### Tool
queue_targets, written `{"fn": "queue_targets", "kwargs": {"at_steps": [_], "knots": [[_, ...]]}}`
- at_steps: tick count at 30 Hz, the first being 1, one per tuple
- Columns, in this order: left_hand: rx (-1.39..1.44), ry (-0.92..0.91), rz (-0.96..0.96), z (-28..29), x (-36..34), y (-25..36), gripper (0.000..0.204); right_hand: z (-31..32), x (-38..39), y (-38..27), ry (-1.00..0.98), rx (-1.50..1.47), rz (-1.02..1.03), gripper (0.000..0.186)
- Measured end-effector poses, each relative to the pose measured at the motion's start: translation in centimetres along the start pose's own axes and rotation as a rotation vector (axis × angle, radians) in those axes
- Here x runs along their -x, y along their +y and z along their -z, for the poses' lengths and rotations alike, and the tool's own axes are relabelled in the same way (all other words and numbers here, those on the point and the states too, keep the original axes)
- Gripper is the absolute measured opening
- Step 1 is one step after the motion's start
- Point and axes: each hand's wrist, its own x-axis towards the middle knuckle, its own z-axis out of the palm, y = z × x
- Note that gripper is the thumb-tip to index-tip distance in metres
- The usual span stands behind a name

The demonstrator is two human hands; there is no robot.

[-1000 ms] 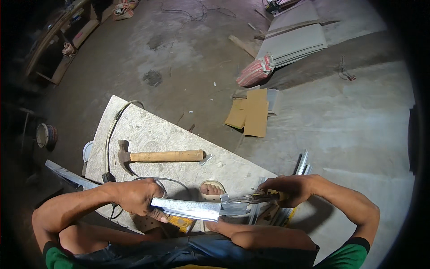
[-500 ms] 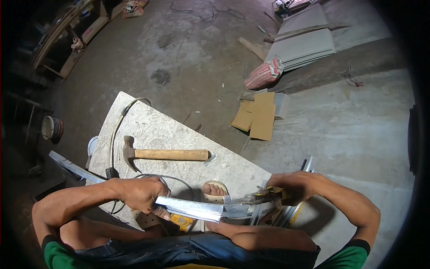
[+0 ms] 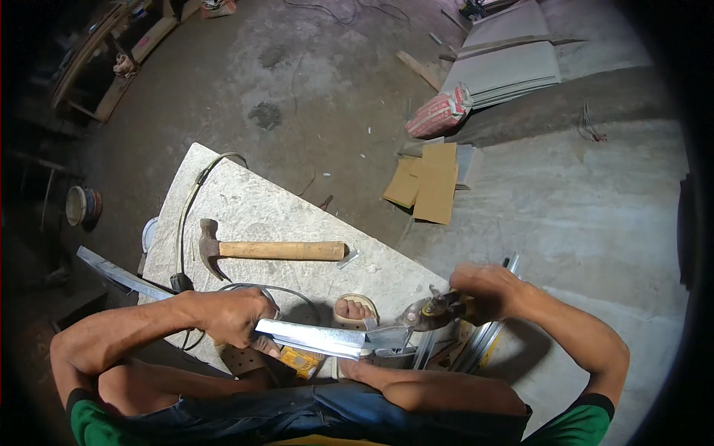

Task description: The person uses shears to cut through sections of a long metal frame while holding it steady on a work table.

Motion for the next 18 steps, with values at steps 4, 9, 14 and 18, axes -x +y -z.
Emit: {"fn": "queue_targets", "kwargs": {"at_steps": [4,9,14,18], "knots": [[0.06,-0.075,0.214,0.6,0.1,0.6,0.033,-0.5,0.3,0.5,0.27,0.152,0.022,0.038],[-0.077,0.023,-0.035,0.8,-0.6,-1.0,0.041,-0.1,1.3,-0.3,0.178,-0.016,0.063,0.055],[0.074,-0.113,0.297,1.7,-0.1,0.5,0.039,0.3,1.3,-0.7,-0.335,-0.415,-0.152,0.071],[0.063,-0.084,0.211,0.9,0.5,0.2,0.039,-0.5,1.4,0.9,-0.197,-0.443,0.073,0.071]]}}
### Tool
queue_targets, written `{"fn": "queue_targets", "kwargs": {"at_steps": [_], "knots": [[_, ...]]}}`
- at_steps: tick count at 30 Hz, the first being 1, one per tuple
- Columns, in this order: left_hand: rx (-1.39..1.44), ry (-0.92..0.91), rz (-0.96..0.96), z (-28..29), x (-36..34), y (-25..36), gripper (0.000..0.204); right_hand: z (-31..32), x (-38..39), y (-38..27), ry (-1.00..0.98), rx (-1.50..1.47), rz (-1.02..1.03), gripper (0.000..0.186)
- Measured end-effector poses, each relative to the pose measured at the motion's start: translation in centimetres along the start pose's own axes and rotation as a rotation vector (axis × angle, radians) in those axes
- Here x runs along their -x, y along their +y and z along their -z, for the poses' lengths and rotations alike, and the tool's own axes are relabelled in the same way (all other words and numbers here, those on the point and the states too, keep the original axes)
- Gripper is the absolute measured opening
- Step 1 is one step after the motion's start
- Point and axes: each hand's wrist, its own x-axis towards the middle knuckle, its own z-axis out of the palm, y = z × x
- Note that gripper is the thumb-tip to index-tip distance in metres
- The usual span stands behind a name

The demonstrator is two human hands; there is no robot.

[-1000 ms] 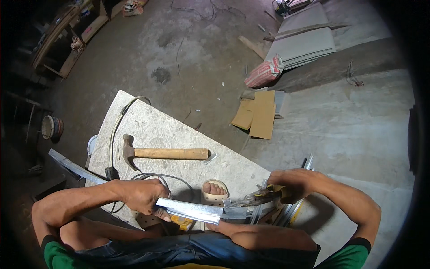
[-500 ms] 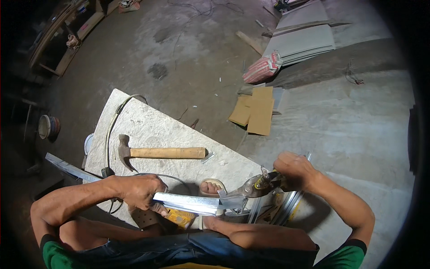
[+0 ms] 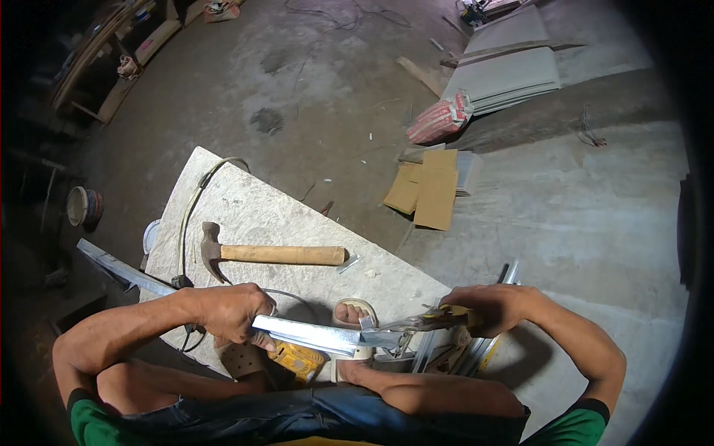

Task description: The person uses shears to cut through sections of a long metal frame while holding it steady on a work table.

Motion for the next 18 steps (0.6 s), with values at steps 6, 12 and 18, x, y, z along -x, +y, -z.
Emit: {"fn": "queue_targets", "kwargs": {"at_steps": [6,12,18], "knots": [[0.016,0.028,0.073,0.4,0.0,0.7,0.028,-0.5,-0.9,0.5,-0.144,-0.084,-0.15,0.065],[0.007,0.065,0.045,0.1,0.0,0.2,0.028,-0.6,-0.6,0.8,-0.126,-0.078,-0.101,0.063],[-0.093,0.054,-0.006,0.3,0.0,0.8,0.024,-0.5,-0.7,0.5,-0.083,-0.107,-0.024,0.058]]}}
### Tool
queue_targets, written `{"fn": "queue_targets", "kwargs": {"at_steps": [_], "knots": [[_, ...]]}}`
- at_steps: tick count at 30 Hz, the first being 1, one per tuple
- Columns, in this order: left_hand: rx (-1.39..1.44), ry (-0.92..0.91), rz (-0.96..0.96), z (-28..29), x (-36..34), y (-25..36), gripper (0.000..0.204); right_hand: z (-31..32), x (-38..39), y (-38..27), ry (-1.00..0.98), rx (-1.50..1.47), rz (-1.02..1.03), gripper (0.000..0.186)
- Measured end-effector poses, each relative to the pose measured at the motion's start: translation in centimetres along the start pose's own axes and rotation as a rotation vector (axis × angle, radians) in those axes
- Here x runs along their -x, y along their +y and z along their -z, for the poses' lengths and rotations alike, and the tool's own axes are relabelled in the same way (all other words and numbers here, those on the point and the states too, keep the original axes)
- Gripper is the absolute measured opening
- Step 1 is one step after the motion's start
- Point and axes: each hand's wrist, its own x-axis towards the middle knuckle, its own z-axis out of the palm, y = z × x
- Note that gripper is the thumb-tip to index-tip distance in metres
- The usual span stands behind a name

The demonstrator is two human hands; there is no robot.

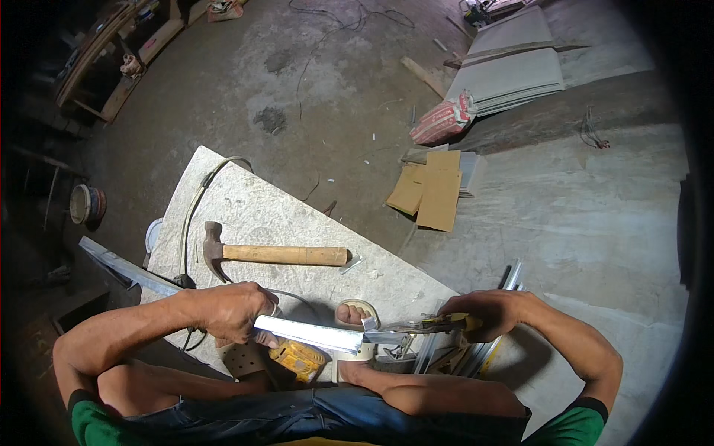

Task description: The person uses shears to cut through sections of a long metal frame while holding it steady on a work table.

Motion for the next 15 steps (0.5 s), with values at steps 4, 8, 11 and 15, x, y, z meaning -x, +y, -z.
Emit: {"fn": "queue_targets", "kwargs": {"at_steps": [4,8,11,15], "knots": [[-0.018,-0.033,0.046,0.0,0.0,0.1,0.021,0.5,-0.4,-0.4,-0.011,-0.01,-0.028,0.061],[-0.032,0.052,-0.066,-0.7,-0.1,-1.4,0.019,0.8,-0.4,0.2,0.001,0.041,-0.058,0.058],[-0.005,0.053,-0.048,-0.7,0.0,-1.0,0.019,1.2,-0.4,0.3,0.006,0.086,-0.044,0.056],[-0.059,0.075,-0.096,-0.8,-0.2,-1.1,0.023,2.3,-0.2,-0.3,-0.002,0.136,0.017,0.049]]}}
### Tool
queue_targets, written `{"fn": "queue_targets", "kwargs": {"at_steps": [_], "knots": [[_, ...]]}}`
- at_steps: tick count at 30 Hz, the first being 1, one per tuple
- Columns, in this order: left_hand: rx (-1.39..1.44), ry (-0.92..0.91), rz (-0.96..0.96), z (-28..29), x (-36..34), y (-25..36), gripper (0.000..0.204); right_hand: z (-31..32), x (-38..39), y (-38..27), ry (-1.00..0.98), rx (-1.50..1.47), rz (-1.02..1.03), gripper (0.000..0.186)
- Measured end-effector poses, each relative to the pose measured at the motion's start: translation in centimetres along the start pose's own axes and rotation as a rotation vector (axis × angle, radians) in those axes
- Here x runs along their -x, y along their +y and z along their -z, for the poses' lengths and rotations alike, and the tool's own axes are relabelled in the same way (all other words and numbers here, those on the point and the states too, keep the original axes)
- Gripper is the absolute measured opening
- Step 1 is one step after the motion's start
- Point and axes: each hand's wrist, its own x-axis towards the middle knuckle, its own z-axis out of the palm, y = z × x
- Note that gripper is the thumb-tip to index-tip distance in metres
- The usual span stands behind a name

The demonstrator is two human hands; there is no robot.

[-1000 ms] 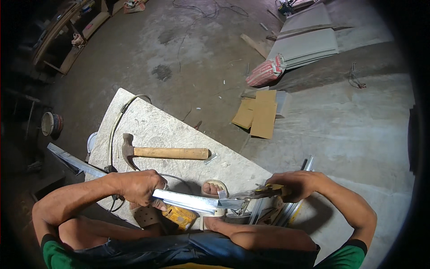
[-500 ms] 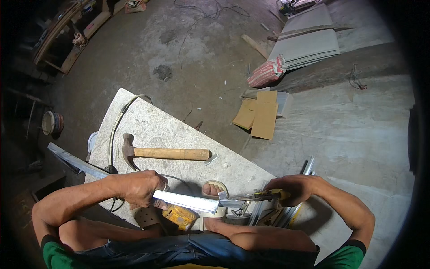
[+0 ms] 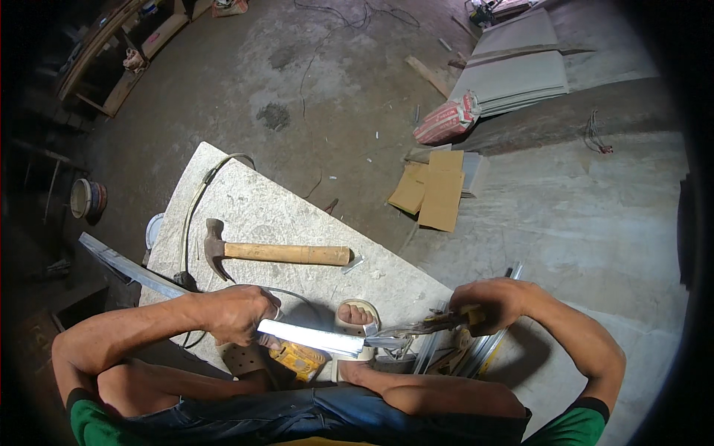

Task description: The person uses shears to cut through sections of a long metal frame while holding it steady on a work table.

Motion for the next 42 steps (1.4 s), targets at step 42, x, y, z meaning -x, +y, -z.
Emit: {"fn": "queue_targets", "kwargs": {"at_steps": [42], "knots": [[-0.186,0.015,0.065,-1.0,0.2,-0.9,0.03,1.5,-1.5,-1.3,0.199,0.212,0.038,0.038]]}}
